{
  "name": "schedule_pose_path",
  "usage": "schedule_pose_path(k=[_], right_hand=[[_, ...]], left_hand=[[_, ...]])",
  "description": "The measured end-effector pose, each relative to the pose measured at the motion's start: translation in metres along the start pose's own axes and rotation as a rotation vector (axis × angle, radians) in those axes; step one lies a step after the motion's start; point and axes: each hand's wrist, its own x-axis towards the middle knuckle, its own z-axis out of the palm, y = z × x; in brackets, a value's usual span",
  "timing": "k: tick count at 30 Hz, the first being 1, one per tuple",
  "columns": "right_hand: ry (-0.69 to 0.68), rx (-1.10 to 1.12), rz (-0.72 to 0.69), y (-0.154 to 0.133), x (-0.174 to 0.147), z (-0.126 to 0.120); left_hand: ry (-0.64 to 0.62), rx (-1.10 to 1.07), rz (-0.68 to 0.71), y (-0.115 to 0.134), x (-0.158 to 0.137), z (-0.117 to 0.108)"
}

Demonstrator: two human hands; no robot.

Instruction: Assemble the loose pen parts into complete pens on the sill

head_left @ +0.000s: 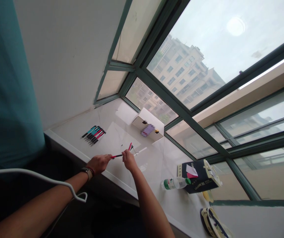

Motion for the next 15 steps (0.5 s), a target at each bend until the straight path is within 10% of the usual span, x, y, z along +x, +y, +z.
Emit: schedule_pose_path(k=[8,15], right_hand=[[-0.064,0.118,-0.109,-0.002,-0.013,-0.011],[-0.157,0.562,0.161,-0.005,-0.009,0.001]], left_hand=[[0.0,-0.042,-0.027,0.001,0.0,0.0],[-0.006,-0.068,-0.033,-0.001,0.0,0.001]])
